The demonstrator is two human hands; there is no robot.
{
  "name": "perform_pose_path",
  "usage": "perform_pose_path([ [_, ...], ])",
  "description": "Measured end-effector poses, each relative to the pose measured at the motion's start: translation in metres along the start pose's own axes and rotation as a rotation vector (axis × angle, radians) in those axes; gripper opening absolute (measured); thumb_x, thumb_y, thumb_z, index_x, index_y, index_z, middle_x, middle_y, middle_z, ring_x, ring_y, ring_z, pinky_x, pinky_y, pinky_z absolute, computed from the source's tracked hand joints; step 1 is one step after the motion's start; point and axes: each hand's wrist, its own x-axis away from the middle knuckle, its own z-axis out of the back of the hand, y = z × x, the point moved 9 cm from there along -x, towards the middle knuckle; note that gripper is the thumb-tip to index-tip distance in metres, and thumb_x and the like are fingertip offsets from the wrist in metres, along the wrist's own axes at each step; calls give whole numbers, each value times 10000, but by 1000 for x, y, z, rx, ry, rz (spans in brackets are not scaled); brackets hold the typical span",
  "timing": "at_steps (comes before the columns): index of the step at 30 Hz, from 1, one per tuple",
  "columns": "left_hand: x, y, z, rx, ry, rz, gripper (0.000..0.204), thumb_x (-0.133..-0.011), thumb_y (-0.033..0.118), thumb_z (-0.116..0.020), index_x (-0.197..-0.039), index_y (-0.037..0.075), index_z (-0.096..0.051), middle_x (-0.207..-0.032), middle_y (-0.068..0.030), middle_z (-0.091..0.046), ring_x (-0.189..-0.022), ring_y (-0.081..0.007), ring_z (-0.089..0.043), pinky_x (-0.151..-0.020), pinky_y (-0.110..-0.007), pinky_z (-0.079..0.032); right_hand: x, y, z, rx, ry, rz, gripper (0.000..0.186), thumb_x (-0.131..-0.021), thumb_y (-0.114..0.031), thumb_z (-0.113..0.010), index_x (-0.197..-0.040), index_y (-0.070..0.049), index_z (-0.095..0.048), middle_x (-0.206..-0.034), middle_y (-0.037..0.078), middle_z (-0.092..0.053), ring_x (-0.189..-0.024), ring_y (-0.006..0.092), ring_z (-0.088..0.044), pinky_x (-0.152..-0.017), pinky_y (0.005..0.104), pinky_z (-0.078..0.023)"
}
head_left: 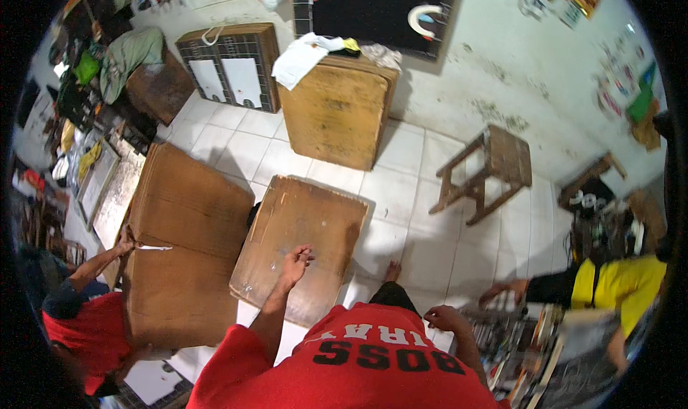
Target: The person applies tape to the edges of a screen printing frame, then moves stacks of wooden boards and places a frame over a paper template on a workbench. The person repeatedly lifts and lowers the frame to check alignment with the template.
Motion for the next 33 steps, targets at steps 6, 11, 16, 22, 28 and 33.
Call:
perform_pose_path([
  [6,-20,-160,54,528,553,456,342,-925,30,-491,-1249,42,-601,-1010,-100,-648,-833,-227,-672,-641,-331,-543,-108,-53,270,264,97,46,402,-950,-404,-623,-994,-23,-743,-718,106,-732,-688,260,-734,-736,419,-577],
  [11,89,-243,-17,524,947,789,319,-982,319,-493,-1215,116,-572,-928,-109,-644,-717,-271,-672,-570,-408,-531,-159,-246,501,603,413,311,276,-918,-295,-585,-922,-88,-768,-851,140,-736,-803,329,-722,-783,447,-561],
  [16,26,-205,-145,732,827,835,377,-995,318,-570,-1284,80,-526,-1023,-165,-638,-785,-311,-707,-622,-459,-575,-213,-474,583,793,359,688,272,-949,-257,-596,-958,-36,-754,-915,206,-716,-823,406,-683,-759,473,-543],
  [22,-124,-106,-145,799,788,609,392,-977,253,-631,-1286,21,-562,-1053,-152,-669,-856,-285,-717,-696,-415,-565,-293,-602,549,869,79,1044,318,-927,-175,-623,-1183,4,-687,-845,179,-728,-813,324,-725,-755,433,-555],
  [28,-222,-83,-35,666,678,779,418,-929,150,-623,-1323,23,-561,-1091,-161,-676,-860,-286,-715,-705,-421,-562,-366,-682,500,1062,-176,1060,389,-956,-288,-602,-1198,12,-648,-935,216,-713,-891,394,-695,-807,481,-544],
  [33,-252,-77,128,904,917,779,507,-891,69,-589,-1387,35,-494,-1160,-213,-660,-878,-314,-698,-738,-436,-561,-438,-831,445,1065,-159,1111,499,-954,-340,-620,-1236,70,-579,-973,255,-694,-966,411,-680,-863,491,-537],
])
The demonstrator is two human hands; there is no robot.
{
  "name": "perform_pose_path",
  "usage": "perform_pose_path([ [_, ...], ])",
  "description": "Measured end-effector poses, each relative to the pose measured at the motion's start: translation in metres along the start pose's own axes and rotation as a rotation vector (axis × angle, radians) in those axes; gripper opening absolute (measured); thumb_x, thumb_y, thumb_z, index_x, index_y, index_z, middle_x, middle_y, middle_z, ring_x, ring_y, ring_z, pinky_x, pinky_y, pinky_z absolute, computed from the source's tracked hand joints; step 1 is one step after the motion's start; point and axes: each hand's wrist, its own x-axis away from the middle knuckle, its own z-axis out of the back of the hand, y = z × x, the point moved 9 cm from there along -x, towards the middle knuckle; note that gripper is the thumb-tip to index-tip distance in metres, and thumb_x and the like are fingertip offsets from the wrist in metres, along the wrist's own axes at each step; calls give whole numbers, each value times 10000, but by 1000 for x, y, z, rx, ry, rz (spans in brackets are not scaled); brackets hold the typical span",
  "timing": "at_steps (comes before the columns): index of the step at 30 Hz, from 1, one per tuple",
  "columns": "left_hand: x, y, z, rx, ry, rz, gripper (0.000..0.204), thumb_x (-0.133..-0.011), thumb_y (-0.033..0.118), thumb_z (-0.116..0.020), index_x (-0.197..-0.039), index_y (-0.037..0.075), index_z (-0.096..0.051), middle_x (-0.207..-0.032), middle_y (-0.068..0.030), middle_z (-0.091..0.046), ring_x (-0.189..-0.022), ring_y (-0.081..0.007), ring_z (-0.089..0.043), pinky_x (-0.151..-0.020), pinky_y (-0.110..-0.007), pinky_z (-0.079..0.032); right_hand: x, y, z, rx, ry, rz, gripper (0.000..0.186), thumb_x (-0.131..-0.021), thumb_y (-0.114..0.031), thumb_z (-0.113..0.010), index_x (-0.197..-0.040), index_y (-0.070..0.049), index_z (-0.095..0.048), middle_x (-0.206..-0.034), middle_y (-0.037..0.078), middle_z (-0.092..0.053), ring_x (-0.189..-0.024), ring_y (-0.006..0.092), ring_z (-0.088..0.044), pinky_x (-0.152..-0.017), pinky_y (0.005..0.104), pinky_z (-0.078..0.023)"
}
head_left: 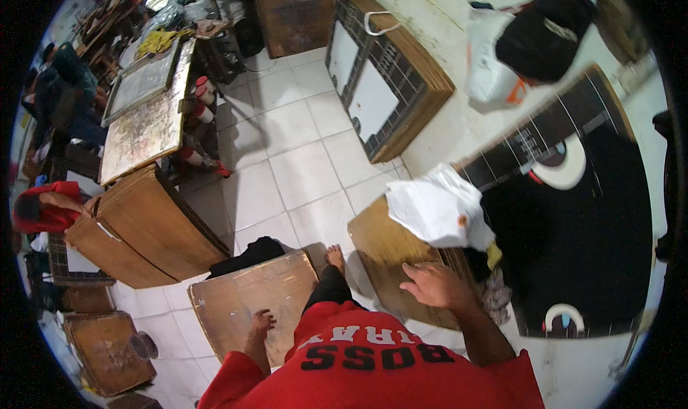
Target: The person applies tape to the edges of a screen printing frame, then moves stacks of wooden boards and places a frame over a paper template on a workbench. The person repeatedly lifts and lowers the frame to check alignment with the template.
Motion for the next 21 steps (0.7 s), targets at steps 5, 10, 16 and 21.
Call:
perform_pose_path([
  [5,5,201,-25,15,-14,-363,503,-881,54,-553,-1382,33,-506,-1196,-190,-652,-980,-280,-675,-800,-412,-548,-121,25,75,-105,21,25,712,-960,-411,-621,-1425,91,-424,-1347,321,-545,-1279,430,-530,-1071,467,-442],
  [10,-10,316,-46,116,106,-420,450,-889,94,-561,-1333,18,-567,-1163,-166,-672,-907,-227,-694,-753,-375,-554,-223,93,138,-123,137,-82,941,-897,-304,-735,-1572,19,-164,-1566,314,-277,-1416,470,-359,-1148,446,-368],
  [16,-55,343,-87,-1113,316,-480,455,-856,239,-631,-1289,99,-619,-1154,-233,-678,-1055,-419,-666,-940,-499,-539,-356,253,193,-127,588,-331,982,-872,-249,-757,-1602,-62,-127,-1609,281,-205,-1505,439,-179,-1191,542,-260],
  [21,-87,396,-133,-1006,175,-511,476,-846,337,-662,-1238,69,-622,-1090,-213,-695,-1037,-413,-669,-918,-516,-538,-433,406,238,0,782,-693,1083,-801,-314,-817,-1598,-52,-133,-1611,268,-178,-1485,466,-185,-1195,568,-234],
])
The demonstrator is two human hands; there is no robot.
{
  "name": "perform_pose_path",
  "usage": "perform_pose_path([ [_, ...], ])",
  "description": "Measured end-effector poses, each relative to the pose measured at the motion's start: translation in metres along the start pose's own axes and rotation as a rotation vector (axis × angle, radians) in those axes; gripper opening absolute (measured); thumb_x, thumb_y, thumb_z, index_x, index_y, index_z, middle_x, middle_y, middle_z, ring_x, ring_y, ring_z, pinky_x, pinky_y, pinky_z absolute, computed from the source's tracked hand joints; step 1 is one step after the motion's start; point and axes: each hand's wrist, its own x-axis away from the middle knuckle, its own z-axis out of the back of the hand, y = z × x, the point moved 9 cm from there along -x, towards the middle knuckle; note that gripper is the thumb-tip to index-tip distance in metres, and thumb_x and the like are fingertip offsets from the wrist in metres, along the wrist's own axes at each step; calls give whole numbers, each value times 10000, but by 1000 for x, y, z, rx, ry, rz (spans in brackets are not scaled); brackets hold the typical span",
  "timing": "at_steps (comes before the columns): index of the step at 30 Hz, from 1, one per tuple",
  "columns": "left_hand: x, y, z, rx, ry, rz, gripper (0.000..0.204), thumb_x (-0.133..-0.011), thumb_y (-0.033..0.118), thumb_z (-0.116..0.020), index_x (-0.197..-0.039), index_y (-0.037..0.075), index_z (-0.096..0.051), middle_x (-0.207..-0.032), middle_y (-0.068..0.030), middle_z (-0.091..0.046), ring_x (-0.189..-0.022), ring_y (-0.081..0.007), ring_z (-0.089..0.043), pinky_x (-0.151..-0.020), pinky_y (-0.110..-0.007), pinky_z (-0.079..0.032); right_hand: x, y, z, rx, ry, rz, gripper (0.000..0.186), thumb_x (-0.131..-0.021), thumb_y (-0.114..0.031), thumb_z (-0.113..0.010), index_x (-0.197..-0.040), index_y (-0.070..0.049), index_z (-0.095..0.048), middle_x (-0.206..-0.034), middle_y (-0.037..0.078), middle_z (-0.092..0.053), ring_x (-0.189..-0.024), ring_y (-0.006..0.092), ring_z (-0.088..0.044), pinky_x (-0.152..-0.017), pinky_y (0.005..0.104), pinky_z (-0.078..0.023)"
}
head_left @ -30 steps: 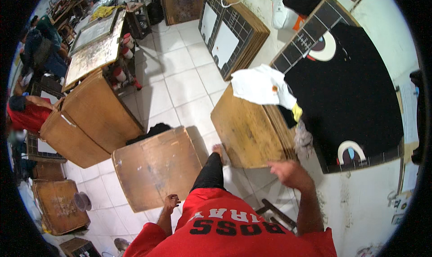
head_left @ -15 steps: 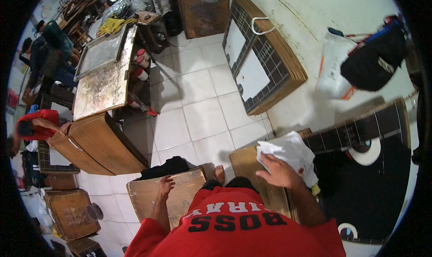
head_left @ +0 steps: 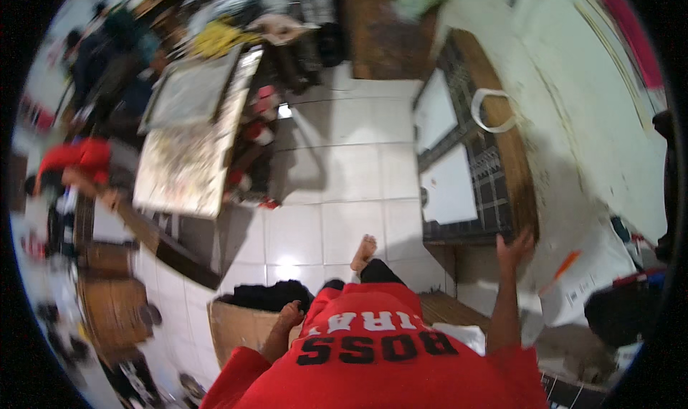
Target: The person applies tape to the edges of a screen printing frame, then moves stacks of wooden boards and places a frame over a paper template on a workbench. The person repeatedly lifts and lowers the frame to check alignment with the template.
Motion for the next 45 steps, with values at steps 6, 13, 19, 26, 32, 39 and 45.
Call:
perform_pose_path([
  [6,-145,94,123,-38,71,-183,455,-831,251,-708,-1231,50,-627,-1006,-203,-712,-954,-386,-686,-839,-463,-565,-42,52,-67,310,-315,-443,1262,-710,-422,-878,-1601,-44,-68,-1628,252,-108,-1497,465,-141,-1161,615,-282],
  [13,-367,317,296,-270,147,-598,439,-857,191,-678,-1261,37,-602,-1086,-242,-678,-1017,-413,-652,-856,-501,-538,-38,38,-61,232,-99,-504,1159,-733,-296,-882,-1573,14,-148,-1530,247,-266,-1415,438,-278,-1126,538,-363],
  [19,-525,656,323,36,216,-907,651,-945,323,-671,-1440,-25,-431,-1321,-297,-559,-1223,-451,-537,-1030,-485,-456,-19,36,-73,166,-173,-603,1001,-740,-244,-880,-1510,31,-302,-1399,257,-395,-1276,417,-417,-1061,534,-404],
  [26,-542,895,257,19,447,-900,1007,-905,445,-713,-1578,-40,-142,-1586,-376,-132,-1449,-524,-250,-1149,-537,-323,-2,-12,-67,179,-26,-223,580,-813,-232,-737,-1284,9,-500,-1152,235,-550,-1034,404,-569,-893,489,-486],
  [32,-534,858,286,60,755,-766,857,-951,320,-623,-1586,-21,-160,-1596,-389,-76,-1453,-576,-176,-1151,-574,-300,52,36,-139,-259,-768,-679,615,-800,-244,-697,-1372,-79,-542,-1217,207,-642,-1069,409,-628,-881,485,-528],
  [39,-553,842,293,-294,941,-729,579,-1055,328,-443,-1550,44,-346,-1583,-338,-239,-1422,-591,-247,-1131,-645,-286,7,8,-115,-87,-714,-170,642,-754,-261,-706,-1356,-97,-560,-972,195,-720,-891,417,-687,-843,523,-546],
  [45,-571,842,296,-204,834,-697,567,-1072,389,-383,-1570,121,-338,-1618,-276,-224,-1433,-561,-259,-1159,-621,-254,-9,-22,-60,-186,-691,-134,556,-780,-207,-655,-1311,-72,-562,-876,208,-719,-846,437,-682,-1037,557,-457],
])
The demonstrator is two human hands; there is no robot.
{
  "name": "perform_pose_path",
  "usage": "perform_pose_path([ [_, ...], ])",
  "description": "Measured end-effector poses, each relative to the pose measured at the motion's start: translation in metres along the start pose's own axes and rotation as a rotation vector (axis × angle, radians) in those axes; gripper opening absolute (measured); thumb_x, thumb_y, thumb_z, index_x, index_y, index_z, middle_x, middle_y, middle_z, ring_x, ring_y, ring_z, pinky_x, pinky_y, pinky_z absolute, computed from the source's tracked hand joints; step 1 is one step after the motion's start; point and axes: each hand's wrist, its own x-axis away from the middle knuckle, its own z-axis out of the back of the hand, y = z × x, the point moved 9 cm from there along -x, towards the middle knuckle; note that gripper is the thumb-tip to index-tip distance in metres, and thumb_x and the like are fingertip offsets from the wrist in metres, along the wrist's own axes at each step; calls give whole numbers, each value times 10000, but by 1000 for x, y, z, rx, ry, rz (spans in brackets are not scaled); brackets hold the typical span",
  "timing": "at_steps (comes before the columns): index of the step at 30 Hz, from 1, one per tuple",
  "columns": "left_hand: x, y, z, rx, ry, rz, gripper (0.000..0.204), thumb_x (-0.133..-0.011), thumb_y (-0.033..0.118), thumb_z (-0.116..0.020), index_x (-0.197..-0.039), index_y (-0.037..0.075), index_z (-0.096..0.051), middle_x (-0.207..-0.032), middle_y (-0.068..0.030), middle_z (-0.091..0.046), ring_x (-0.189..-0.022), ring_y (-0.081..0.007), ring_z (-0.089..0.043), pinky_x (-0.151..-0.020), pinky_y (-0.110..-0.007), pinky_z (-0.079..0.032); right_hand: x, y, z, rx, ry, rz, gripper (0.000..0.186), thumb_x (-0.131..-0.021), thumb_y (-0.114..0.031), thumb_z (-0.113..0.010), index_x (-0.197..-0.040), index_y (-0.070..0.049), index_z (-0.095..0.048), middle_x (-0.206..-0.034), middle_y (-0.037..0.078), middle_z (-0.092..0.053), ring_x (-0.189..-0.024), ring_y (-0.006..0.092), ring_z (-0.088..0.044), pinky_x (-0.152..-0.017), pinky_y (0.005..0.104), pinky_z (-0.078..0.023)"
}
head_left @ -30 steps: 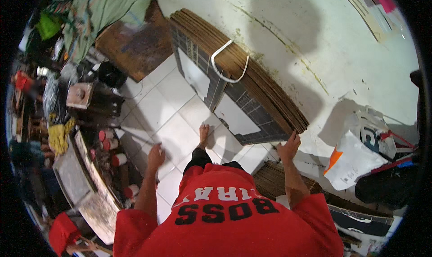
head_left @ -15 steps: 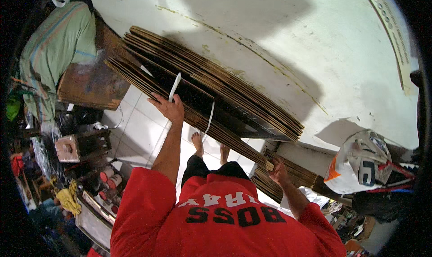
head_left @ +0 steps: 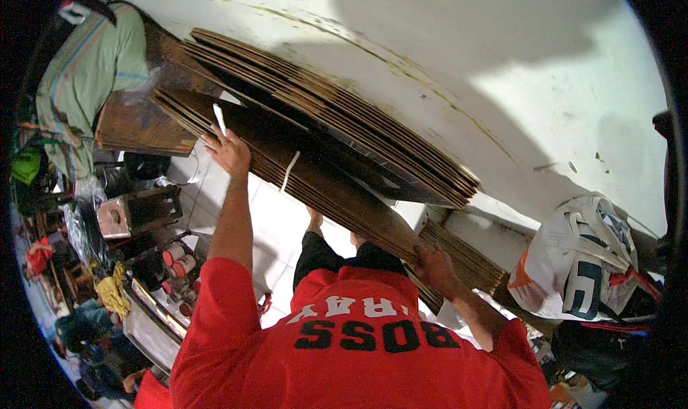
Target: The person applies tape to the edges of a screen printing frame, then moves stacks of wooden boards and places a frame over a paper template on a workbench. The person repeatedly lifts and lowers the frame to check alignment with the template.
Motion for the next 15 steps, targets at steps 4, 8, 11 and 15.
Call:
perform_pose_path([
  [4,6,18,0,-9,-41,-17,579,-1078,402,-360,-1576,109,-317,-1631,-265,-192,-1456,-534,-238,-1157,-618,-270,32,44,-36,57,6,-10,633,-762,-174,-663,-1375,-76,-538,-964,198,-728,-893,402,-697,-1120,553,-400],
  [8,9,42,0,-7,-145,55,595,-1084,388,-335,-1592,91,-252,-1657,-226,-141,-1494,-483,-193,-1167,-608,-265,80,130,-74,52,232,-159,701,-766,-135,-668,-1446,-106,-502,-1150,217,-698,-972,352,-698,-1031,507,-485],
  [11,1,56,-1,-28,-184,77,601,-1084,393,-324,-1592,80,-246,-1663,-204,-143,-1507,-450,-189,-1171,-607,-260,105,193,-113,-109,-15,-541,694,-790,-224,-705,-1434,-68,-496,-1361,215,-563,-1178,393,-567,-1017,528,-460],
  [15,-5,59,-2,6,-133,38,606,-1083,398,-323,-1588,72,-251,-1666,-186,-150,-1510,-433,-195,-1173,-605,-258,125,179,-100,-173,-113,-482,667,-777,-207,-706,-1404,-69,-526,-1330,209,-568,-1130,390,-569,-932,488,-496],
])
